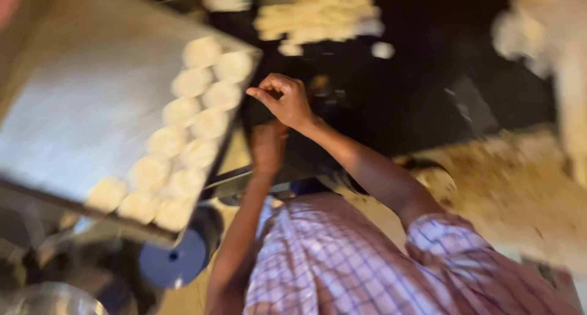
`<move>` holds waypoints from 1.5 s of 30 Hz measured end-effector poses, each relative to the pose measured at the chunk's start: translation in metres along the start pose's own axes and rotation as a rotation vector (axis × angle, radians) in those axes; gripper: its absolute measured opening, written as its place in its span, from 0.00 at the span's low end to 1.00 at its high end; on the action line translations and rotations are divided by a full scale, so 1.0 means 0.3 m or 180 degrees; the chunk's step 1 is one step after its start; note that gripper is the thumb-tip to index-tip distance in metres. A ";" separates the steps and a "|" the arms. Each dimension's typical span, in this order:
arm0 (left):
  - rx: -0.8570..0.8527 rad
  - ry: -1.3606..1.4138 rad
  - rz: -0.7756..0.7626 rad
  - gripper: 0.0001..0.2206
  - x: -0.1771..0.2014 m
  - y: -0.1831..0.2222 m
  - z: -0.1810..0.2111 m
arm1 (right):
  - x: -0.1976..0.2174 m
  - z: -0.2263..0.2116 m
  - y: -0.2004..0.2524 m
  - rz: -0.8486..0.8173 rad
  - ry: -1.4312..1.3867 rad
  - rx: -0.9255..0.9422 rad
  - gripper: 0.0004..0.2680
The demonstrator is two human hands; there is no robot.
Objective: The person uses a rolling pin to flatten portions of dough into circles and places them onto a metal tray.
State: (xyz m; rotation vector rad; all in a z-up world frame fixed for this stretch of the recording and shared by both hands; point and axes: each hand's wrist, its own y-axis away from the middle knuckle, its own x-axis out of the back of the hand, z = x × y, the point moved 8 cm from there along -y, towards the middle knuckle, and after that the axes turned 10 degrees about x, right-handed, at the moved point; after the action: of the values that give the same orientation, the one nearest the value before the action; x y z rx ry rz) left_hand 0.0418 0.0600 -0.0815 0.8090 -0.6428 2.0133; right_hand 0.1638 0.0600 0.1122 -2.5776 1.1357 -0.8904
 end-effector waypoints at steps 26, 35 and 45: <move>0.1207 -0.0665 0.0177 0.29 0.165 -0.117 0.154 | 0.511 0.463 0.145 -0.0833 0.1894 0.0503 0.14; 0.1372 -0.0789 0.0207 0.27 0.196 -0.150 0.186 | 0.443 0.343 0.261 -0.0804 0.1280 0.1229 0.16; 0.1368 -0.0739 0.0243 0.27 0.204 -0.142 0.205 | 0.353 0.449 0.247 -0.1603 0.2044 0.1929 0.22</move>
State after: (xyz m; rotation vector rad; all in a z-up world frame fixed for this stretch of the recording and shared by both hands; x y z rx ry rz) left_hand 0.0703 0.0709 0.0101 1.3035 -0.3722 2.1793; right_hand 0.2543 -0.0764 0.0227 -2.1098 0.1921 -1.9109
